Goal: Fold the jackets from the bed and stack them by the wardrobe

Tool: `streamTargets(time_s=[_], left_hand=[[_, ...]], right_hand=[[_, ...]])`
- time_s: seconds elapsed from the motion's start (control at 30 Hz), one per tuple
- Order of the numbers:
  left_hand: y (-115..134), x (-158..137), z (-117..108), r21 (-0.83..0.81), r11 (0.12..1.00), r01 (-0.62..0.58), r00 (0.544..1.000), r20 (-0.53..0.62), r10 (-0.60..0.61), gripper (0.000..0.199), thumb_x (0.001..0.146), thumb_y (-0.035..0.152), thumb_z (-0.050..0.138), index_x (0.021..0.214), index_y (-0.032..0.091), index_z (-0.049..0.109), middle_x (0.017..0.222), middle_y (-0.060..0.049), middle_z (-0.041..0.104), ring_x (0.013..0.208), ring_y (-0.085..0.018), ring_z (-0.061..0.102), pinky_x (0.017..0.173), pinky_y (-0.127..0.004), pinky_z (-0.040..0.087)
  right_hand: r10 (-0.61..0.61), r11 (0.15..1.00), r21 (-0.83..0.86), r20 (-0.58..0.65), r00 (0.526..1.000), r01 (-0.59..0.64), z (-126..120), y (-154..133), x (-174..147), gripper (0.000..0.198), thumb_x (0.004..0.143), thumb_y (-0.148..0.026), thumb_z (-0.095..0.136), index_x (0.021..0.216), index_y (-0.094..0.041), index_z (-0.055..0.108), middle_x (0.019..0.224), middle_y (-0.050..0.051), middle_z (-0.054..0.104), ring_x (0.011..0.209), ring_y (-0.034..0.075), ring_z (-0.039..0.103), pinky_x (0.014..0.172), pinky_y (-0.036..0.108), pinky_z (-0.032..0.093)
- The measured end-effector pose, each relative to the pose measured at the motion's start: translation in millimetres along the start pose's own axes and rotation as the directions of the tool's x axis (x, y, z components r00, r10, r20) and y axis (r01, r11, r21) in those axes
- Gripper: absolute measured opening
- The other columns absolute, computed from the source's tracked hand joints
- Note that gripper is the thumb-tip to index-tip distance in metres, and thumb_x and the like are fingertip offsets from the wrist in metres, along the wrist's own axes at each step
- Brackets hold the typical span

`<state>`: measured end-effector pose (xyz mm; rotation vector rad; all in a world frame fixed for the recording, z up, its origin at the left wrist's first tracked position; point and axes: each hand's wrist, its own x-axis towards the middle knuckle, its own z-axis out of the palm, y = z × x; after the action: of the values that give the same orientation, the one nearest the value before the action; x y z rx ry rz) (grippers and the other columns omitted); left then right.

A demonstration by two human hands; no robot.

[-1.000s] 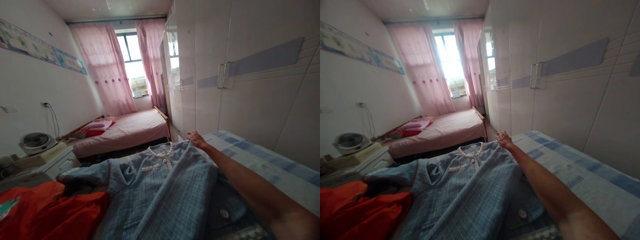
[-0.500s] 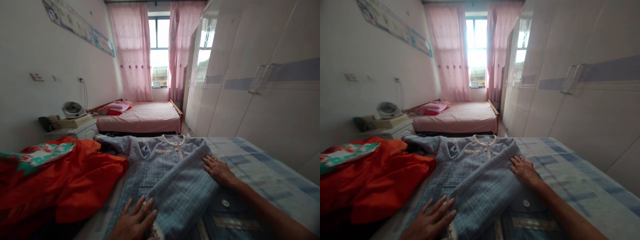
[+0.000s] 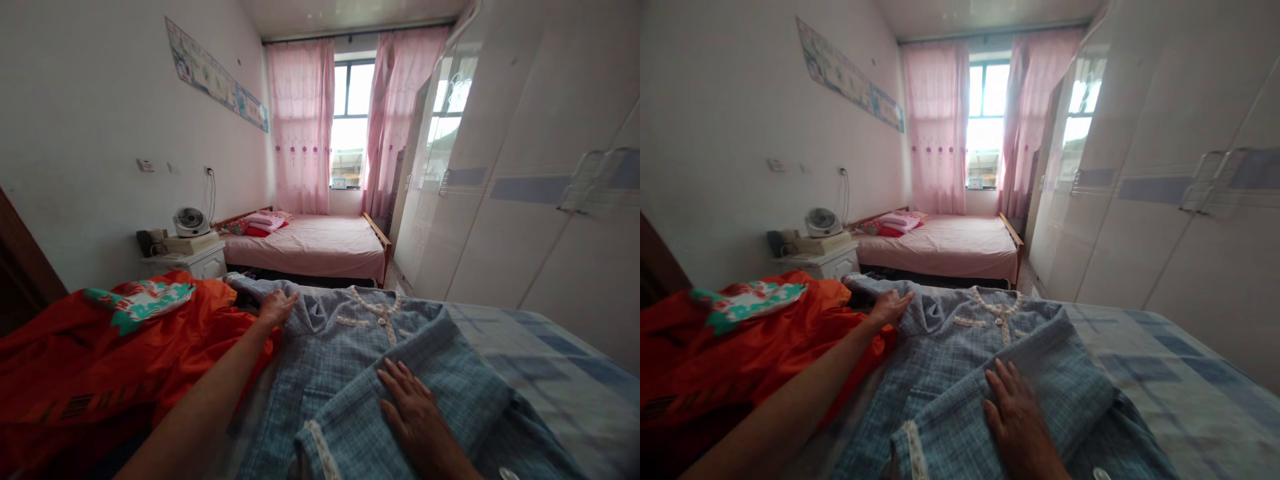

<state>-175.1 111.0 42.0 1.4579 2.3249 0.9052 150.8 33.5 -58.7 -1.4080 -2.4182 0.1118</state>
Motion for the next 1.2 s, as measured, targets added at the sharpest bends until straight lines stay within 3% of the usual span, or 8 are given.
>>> streamTargets(time_s=[0.33, 0.5, 0.67, 0.77, 0.83, 0.87, 1.07, 1.2], left_hand=[[1.3, 44.4, 34.8, -0.147, 0.96, 0.24, 0.97, 0.005, -0.242, 0.032, 0.088, 0.032, 0.056, 0.115, 0.016, 0.054, 0.115, -0.008, 0.056, 0.099, -0.021, 0.058, 0.082, -0.04, 0.05], [11.9, 43.0, 20.6, -0.378, 0.925, 0.049, 0.991, -0.1, -0.093, 0.029, 0.089, 0.031, 0.053, 0.113, 0.013, 0.055, 0.109, -0.007, 0.058, 0.091, -0.02, 0.06, 0.076, -0.037, 0.052], [18.5, -20.4, -11.9, -0.482, 0.829, -0.285, 0.958, -0.159, 0.237, 0.016, 0.077, 0.01, 0.049, 0.083, 0.014, 0.063, 0.109, -0.003, 0.062, 0.098, -0.018, 0.058, 0.085, -0.026, 0.046], [8.5, -72.5, -25.4, -0.533, 0.691, -0.489, 0.721, 0.198, 0.664, 0.017, 0.067, 0.008, 0.052, 0.066, 0.016, 0.066, 0.107, -0.004, 0.064, 0.097, -0.019, 0.058, 0.089, -0.028, 0.044], [-1.0, -98.2, -27.8, -0.573, 0.642, -0.509, 0.487, 0.424, 0.764, 0.027, 0.065, 0.005, 0.049, 0.074, 0.019, 0.07, 0.106, -0.003, 0.066, 0.099, -0.02, 0.058, 0.092, -0.03, 0.042], [-5.7, -106.8, -27.0, -0.577, 0.652, -0.492, 0.452, 0.471, 0.758, 0.031, 0.064, 0.005, 0.048, 0.077, 0.02, 0.071, 0.103, -0.003, 0.067, 0.1, -0.02, 0.057, 0.093, -0.031, 0.041], [-28.0, -121.0, -13.1, -0.5, 0.762, -0.411, 0.762, 0.271, 0.589, 0.023, 0.073, 0.013, 0.044, 0.08, 0.016, 0.066, 0.088, -0.004, 0.066, 0.082, -0.017, 0.059, 0.076, -0.025, 0.045], [-36.3, -127.3, -10.3, -0.291, 0.871, -0.395, 0.847, 0.253, 0.468, 0.022, 0.074, 0.015, 0.043, 0.079, 0.017, 0.065, 0.073, 0.0, 0.061, 0.066, -0.014, 0.055, 0.062, -0.022, 0.042]], right_hand=[[-0.117, 0.992, -0.062, -0.046, 0.992, 0.114, 16.7, 23.8, 6.2, 0.046, 0.083, -0.043, 0.044, 0.124, -0.027, 0.057, 0.137, 0.004, 0.044, 0.125, 0.031, 0.042, 0.097, 0.05, 0.043], [-0.107, 0.994, -0.034, -0.029, 0.994, 0.106, 14.2, 21.2, 4.5, 0.046, 0.084, -0.042, 0.044, 0.126, -0.025, 0.056, 0.138, 0.005, 0.042, 0.127, 0.031, 0.04, 0.099, 0.05, 0.041], [-0.073, 0.997, 0.022, -0.018, 0.997, 0.073, 9.9, 17.0, 2.3, 0.046, 0.085, -0.041, 0.044, 0.127, -0.027, 0.055, 0.14, 0.005, 0.042, 0.13, 0.03, 0.037, 0.103, 0.051, 0.036], [-0.048, 0.997, 0.057, -0.051, 0.998, 0.05, 6.9, 12.1, -0.2, 0.045, 0.085, -0.04, 0.045, 0.128, -0.027, 0.053, 0.142, 0.004, 0.041, 0.132, 0.029, 0.034, 0.105, 0.051, 0.032], [-0.016, 0.995, 0.093, -0.052, 0.999, 0.021, 4.9, 7.7, -2.2, 0.04, 0.085, -0.039, 0.045, 0.121, -0.026, 0.058, 0.136, 0.005, 0.049, 0.128, 0.028, 0.04, 0.105, 0.049, 0.033], [0.011, 0.993, 0.121, -0.035, 0.999, -0.007, 4.1, 5.6, -3.1, 0.037, 0.086, -0.037, 0.044, 0.116, -0.026, 0.061, 0.13, 0.006, 0.055, 0.124, 0.027, 0.045, 0.103, 0.048, 0.035], [0.159, 0.939, 0.311, -0.014, 0.987, -0.146, -13.9, 1.1, -5.3, 0.033, 0.087, -0.034, 0.034, 0.097, -0.023, 0.064, 0.106, 0.008, 0.067, 0.103, 0.024, 0.06, 0.09, 0.037, 0.044], [0.328, 0.892, 0.359, -0.1, 0.939, -0.273, -55.1, 14.0, -3.6, 0.033, 0.085, -0.042, 0.035, 0.081, -0.025, 0.063, 0.082, 0.005, 0.07, 0.078, 0.022, 0.065, 0.071, 0.033, 0.048]])
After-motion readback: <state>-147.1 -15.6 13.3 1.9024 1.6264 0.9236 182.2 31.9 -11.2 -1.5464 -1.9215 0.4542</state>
